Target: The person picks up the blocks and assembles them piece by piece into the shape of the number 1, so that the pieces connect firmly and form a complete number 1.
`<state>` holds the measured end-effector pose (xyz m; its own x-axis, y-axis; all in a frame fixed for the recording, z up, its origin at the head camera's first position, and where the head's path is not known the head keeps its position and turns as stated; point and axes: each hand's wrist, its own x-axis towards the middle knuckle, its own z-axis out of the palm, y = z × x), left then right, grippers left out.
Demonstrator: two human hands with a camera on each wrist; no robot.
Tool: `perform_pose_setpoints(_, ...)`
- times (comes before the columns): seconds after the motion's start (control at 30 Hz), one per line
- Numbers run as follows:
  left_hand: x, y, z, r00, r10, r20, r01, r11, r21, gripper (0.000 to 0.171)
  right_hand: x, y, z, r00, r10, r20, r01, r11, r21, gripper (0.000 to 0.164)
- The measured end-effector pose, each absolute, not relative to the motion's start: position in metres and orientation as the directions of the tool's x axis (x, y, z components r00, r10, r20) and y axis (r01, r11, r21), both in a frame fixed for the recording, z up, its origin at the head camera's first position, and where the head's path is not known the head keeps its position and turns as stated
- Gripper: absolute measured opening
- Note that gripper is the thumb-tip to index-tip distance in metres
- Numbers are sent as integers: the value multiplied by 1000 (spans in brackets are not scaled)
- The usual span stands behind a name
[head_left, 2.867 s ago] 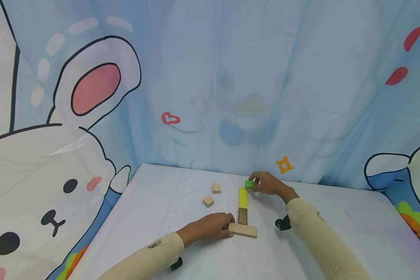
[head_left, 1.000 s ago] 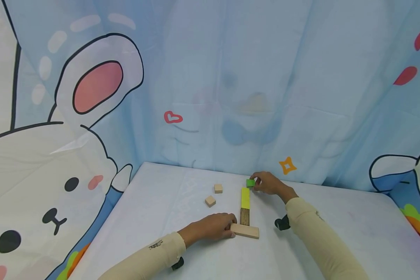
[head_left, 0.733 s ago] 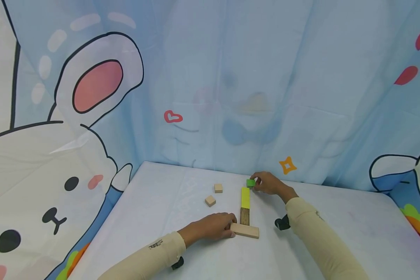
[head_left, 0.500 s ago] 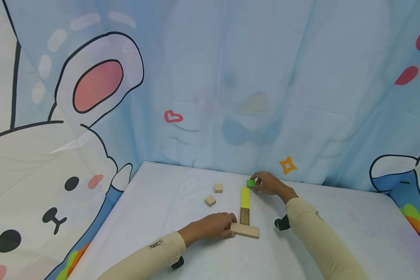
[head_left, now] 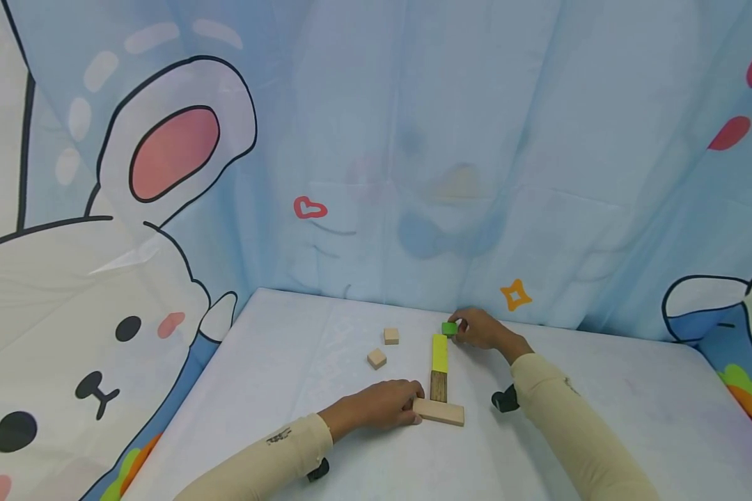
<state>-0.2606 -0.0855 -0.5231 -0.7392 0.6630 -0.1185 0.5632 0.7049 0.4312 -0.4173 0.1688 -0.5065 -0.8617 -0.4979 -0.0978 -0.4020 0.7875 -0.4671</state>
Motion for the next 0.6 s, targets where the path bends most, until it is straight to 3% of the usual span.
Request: perform_pose_setpoints(0.6,-262,-85,-523,-740,661,-130,549,703,452,35,-419,169,-511,-860,-499,-107,-399,787,-470,34)
